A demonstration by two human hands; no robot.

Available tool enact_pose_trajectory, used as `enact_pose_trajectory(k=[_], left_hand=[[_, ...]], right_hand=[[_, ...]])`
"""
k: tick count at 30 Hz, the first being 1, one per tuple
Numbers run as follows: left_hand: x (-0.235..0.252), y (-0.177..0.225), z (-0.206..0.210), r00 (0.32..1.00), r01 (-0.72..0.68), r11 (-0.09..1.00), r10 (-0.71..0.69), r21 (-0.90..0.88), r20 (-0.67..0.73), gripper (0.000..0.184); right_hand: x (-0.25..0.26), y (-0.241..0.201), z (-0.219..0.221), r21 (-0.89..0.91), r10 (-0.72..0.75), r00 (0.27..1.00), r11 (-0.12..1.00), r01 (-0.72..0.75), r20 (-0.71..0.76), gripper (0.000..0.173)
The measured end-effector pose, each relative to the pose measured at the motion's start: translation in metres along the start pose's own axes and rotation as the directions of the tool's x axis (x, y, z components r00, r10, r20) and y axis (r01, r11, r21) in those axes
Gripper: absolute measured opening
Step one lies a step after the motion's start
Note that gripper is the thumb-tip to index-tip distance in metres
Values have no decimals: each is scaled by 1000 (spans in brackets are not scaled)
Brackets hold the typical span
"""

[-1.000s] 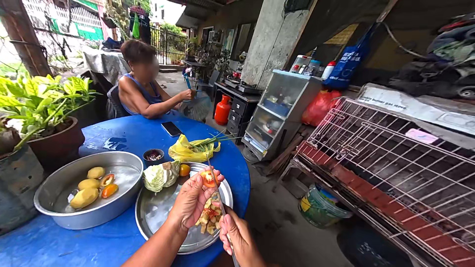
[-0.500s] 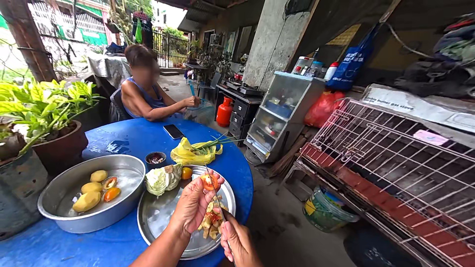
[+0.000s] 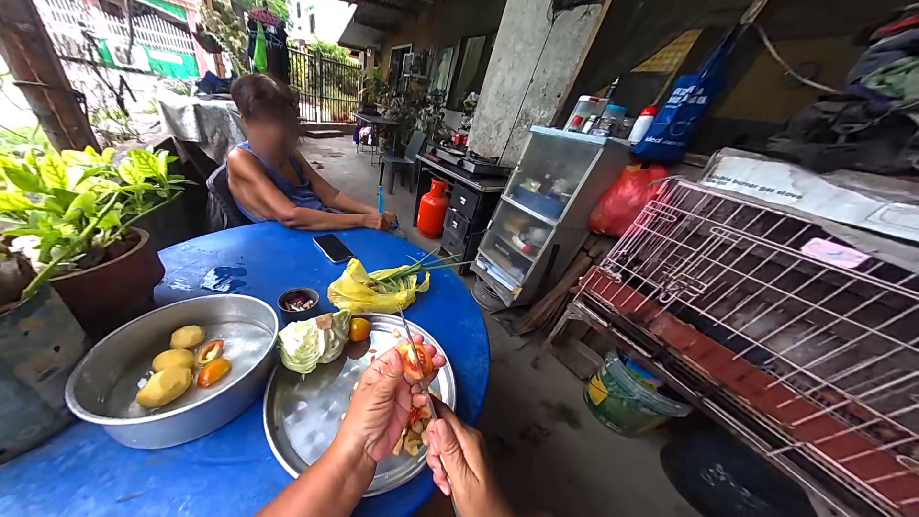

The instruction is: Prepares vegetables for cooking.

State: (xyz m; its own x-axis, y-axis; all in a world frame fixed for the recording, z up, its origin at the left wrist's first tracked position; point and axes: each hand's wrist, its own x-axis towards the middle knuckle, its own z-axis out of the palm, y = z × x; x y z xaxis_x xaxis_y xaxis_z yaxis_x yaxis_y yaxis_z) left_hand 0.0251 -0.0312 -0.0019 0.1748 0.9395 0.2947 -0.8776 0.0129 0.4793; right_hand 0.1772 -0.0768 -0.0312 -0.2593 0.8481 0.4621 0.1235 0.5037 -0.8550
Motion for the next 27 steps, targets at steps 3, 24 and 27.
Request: enact_pose_trajectory(k=[3,24,27], left_hand=[[-2,-1,2,1000,1,1000,-1,4,-6,35],[-8,-19,0,988,-95,981,73,170,133,43],[-7,-12,-1,980,-155,870,76,468,183,47]], right_hand=[[1,0,0,-4,-7,1000,1000,7,-6,55],[15,5,0,-24,-111,990,994,109,-90,47],[19,0,-6,-186,-184,975,969,160,-123,50]])
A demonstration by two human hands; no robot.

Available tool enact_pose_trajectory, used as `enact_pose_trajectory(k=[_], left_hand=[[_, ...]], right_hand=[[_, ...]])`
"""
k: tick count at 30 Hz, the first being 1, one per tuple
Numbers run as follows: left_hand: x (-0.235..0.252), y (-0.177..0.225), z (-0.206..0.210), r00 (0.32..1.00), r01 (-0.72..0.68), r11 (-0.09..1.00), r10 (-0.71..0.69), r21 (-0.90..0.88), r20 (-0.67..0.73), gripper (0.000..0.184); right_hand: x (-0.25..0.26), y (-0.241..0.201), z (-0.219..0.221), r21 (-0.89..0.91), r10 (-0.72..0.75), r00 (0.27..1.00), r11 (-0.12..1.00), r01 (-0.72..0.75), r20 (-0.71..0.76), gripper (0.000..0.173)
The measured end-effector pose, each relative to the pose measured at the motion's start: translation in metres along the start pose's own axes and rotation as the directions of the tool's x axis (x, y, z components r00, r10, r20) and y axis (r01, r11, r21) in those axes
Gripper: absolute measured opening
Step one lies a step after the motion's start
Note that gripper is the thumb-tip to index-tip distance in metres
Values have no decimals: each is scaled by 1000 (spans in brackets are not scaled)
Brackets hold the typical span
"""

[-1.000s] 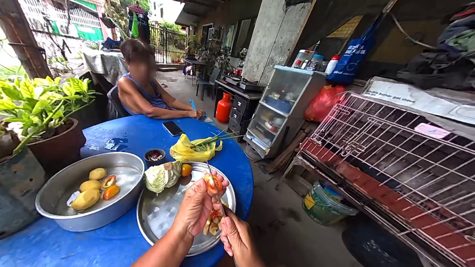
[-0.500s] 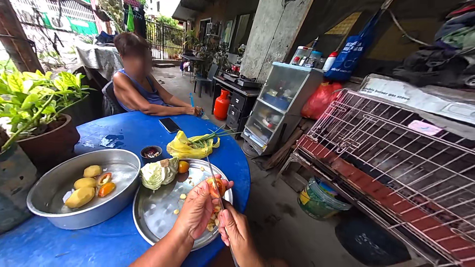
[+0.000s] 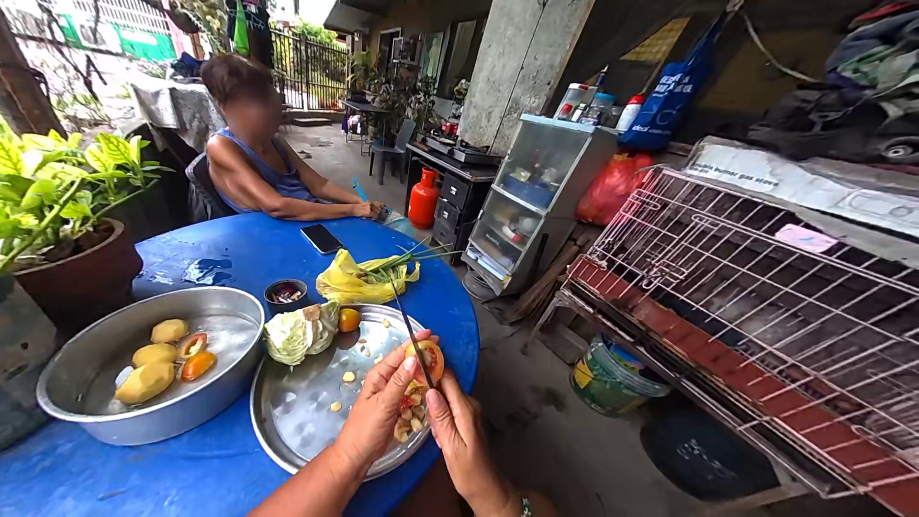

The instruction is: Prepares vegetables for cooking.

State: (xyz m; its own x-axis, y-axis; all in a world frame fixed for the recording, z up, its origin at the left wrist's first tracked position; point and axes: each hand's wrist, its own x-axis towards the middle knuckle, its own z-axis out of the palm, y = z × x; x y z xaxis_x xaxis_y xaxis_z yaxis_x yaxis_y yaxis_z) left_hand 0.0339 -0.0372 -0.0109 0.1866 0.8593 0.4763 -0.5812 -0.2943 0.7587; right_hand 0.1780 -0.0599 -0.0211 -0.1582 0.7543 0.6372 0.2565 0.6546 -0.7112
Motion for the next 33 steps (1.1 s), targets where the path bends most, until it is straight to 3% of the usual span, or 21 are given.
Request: enact_pose_trajectory(k=[2,6,12,17,22,33], left_hand=[[0,-3,-5,999,-20,977,25,212,-22,47],[0,-8,-7,993,-49,949,80,313,-86,38],[3,3,-1,953,102,995,-93,17,-289,23],[8,11,-2,901,135,985,-165,-103,-400,21],[4,8,0,902,235,957,-280,-170,-329,14],[6,9,-8,911,277,950,-307,-143,-276,14]], right_hand=[[2,1,-4,-179,-72,997,981,69,-11,53],[1,6,-3,-380,-133,991,918,116,-19,55],[-4,7,-8,-504,-117,993,858,97,-9,61],[-9,11,-15,-593,-110,994,799,95,12,61],[-5,9,-17,-616,-95,995,782,91,26,60],[10,13,-11,-556,-68,994,825,102,82,57]])
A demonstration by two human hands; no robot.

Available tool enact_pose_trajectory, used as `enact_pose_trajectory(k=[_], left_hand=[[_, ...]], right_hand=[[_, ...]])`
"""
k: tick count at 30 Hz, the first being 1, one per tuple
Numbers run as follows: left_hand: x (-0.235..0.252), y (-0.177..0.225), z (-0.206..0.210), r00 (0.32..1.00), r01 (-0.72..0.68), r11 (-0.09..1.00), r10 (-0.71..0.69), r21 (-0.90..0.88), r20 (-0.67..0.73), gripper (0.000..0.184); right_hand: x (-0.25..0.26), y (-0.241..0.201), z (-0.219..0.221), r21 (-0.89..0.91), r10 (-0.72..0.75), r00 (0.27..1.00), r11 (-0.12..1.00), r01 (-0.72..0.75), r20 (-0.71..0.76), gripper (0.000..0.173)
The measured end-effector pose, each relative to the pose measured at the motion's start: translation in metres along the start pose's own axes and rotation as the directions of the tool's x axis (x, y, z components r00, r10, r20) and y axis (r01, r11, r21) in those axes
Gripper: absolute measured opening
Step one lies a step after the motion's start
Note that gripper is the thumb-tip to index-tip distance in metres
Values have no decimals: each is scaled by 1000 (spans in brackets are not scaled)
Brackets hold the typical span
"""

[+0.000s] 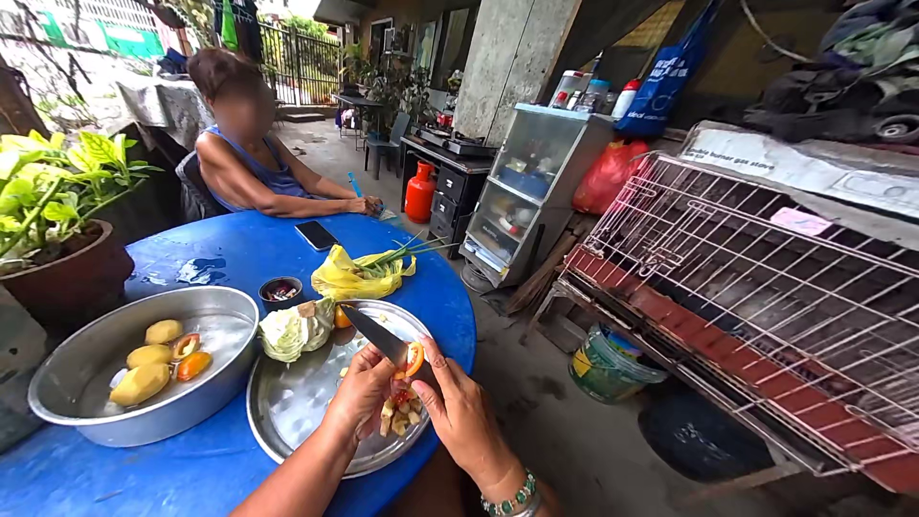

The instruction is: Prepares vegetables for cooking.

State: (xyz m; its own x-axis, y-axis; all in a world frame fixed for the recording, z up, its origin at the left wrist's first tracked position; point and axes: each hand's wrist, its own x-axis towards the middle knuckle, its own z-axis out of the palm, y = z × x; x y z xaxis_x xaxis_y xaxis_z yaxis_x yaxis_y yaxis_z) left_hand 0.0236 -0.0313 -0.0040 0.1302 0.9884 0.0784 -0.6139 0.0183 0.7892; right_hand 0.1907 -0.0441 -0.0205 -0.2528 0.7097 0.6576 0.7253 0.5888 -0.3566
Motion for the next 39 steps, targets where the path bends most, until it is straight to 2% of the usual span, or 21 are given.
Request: enact_pose_trajectory(k=[11,15,18,21,31,34,37,39], left_hand=[[3,0,-2,997,-75,993,75,94,6,18],[4,-6,-1,987,-149,970,158,194,-32,19],[5,-8,-4,978,-197,945,209,262,-19,22],[7,-9,-7,974,-217,933,226,287,0,17],[9,0,-11,985,-170,906,146,388,91,9],[6,2,-12,984,-131,887,64,444,164,9],[2,2,-6,983,-96,865,6,492,182,12],[5,11,-8,992,-125,877,102,464,75,17]], right_hand=[[11,-6,7,33,20,1000,999,-20,18,52],[15,-10,10,-23,27,1000,999,-27,-6,50],[18,-13,10,-31,42,999,999,-41,4,51],[20,-17,12,-9,64,998,998,-64,8,52],[31,-14,13,147,108,994,983,-109,12,51],[38,-7,14,226,149,989,963,-144,-4,45],[51,9,7,399,287,948,861,-317,134,38],[57,15,-2,468,371,861,727,-503,348,36]])
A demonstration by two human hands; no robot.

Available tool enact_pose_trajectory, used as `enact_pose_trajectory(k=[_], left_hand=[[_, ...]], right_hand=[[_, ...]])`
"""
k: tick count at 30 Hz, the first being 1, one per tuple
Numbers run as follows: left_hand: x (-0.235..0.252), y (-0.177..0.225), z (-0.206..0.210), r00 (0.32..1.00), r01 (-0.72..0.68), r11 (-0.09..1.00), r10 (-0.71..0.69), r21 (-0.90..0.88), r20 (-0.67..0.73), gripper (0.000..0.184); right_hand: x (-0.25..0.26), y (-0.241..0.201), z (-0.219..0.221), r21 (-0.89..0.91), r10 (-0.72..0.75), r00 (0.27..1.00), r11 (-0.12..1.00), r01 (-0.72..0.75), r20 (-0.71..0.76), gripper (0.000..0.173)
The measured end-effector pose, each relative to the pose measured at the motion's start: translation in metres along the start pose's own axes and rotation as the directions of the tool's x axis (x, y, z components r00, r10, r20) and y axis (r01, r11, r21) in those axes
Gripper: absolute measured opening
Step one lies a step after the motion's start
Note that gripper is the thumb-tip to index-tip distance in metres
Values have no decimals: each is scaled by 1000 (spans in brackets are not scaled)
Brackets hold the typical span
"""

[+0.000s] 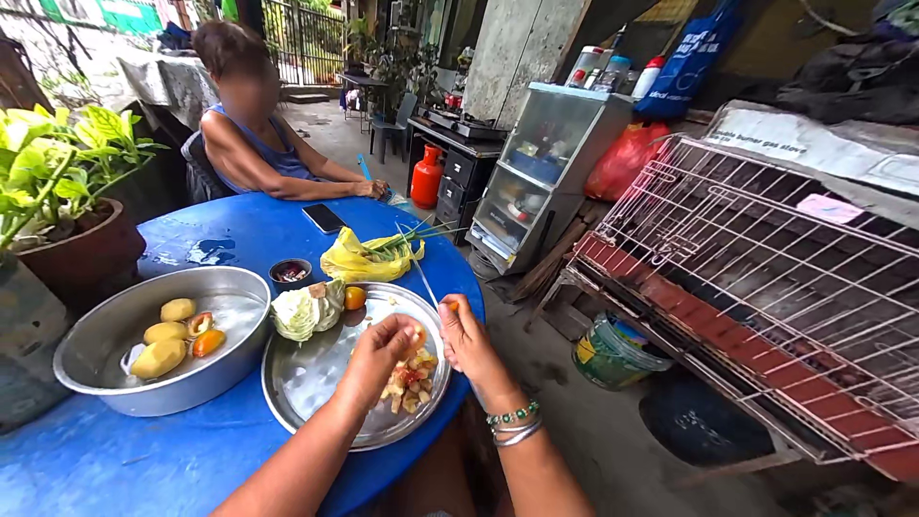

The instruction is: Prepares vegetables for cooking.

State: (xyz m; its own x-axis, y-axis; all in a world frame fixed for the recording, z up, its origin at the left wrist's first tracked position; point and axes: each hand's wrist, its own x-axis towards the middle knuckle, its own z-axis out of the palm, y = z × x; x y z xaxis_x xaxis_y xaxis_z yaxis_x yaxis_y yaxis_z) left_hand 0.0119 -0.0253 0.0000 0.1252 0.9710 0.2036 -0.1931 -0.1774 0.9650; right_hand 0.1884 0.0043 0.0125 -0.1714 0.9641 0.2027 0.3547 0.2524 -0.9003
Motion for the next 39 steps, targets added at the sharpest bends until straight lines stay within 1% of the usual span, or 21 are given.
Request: enact_pose_trajectory(k=[1,3,5,7,9,11,15,17,20,23,25,27,29,30,32,33,34,35,36,37,39], left_hand=[[2,3,-4,994,-24,998,18,-52,-111,19],[8,7,-10,934,-99,982,34,-164,-357,19],[13,9,-14,831,-219,948,55,-233,-554,18],[14,14,-16,736,-341,910,102,-236,-669,18],[14,16,-17,670,-444,876,183,-190,-720,17],[13,17,-18,626,-506,852,254,-136,-737,18],[13,19,-21,553,-572,819,349,-40,-756,20],[15,20,-25,537,-596,803,383,-17,-752,20],[17,18,-27,562,-562,824,316,-72,-764,19],[19,15,-24,625,-477,862,194,-174,-756,16],[19,12,-21,685,-417,880,141,-226,-715,16],[18,7,-19,761,-338,900,90,-275,-642,17],[17,3,-15,852,-213,926,21,-310,-523,18],[15,2,-12,891,-133,934,-35,-333,-453,19],[10,4,-5,940,7,934,-128,-358,-315,21],[7,4,-1,954,50,936,-148,-348,-262,21],[5,3,1,964,71,944,-148,-322,-221,22],[2,2,3,972,74,955,-133,-287,-193,21],[1,0,5,978,61,966,-108,-252,-177,20],[0,-1,6,982,38,974,-78,-224,-172,18],[0,-5,6,989,-8,981,-21,-193,-149,19]], right_hand=[[0,-4,-3,48,93,993,994,-97,74,35],[-2,-12,-4,85,235,949,962,-258,211,35],[-3,-16,-1,65,306,891,936,-346,335,39],[-3,-17,3,39,350,840,915,-401,415,43],[-3,-18,9,24,377,798,898,-439,469,46],[-3,-19,14,11,398,760,883,-470,514,49],[-5,-20,29,35,418,664,831,-555,620,53],[-6,-20,36,56,435,621,789,-611,652,55],[-10,-23,45,103,458,604,736,-669,652,52],[-16,-25,43,183,444,650,722,-667,617,53],[-20,-25,35,265,404,696,719,-642,593,52],[-26,-25,25,356,349,760,725,-590,548,50],[-32,-24,12,416,277,847,774,-477,454,47],[-35,-21,6,417,219,897,825,-380,384,47],[-40,-10,-1,303,67,980,945,-124,190,46],[-42,-1,-2,189,-35,997,982,22,69,46],[-45,8,-2,25,-153,988,988,154,-32,46],[-49,15,-3,-145,-257,962,959,242,-92,47],[-53,19,-3,-281,-343,932,912,299,-118,48],[-58,22,-1,-371,-404,904,868,331,-138,50],[-66,24,4,-498,-455,878,801,333,-145,52]])
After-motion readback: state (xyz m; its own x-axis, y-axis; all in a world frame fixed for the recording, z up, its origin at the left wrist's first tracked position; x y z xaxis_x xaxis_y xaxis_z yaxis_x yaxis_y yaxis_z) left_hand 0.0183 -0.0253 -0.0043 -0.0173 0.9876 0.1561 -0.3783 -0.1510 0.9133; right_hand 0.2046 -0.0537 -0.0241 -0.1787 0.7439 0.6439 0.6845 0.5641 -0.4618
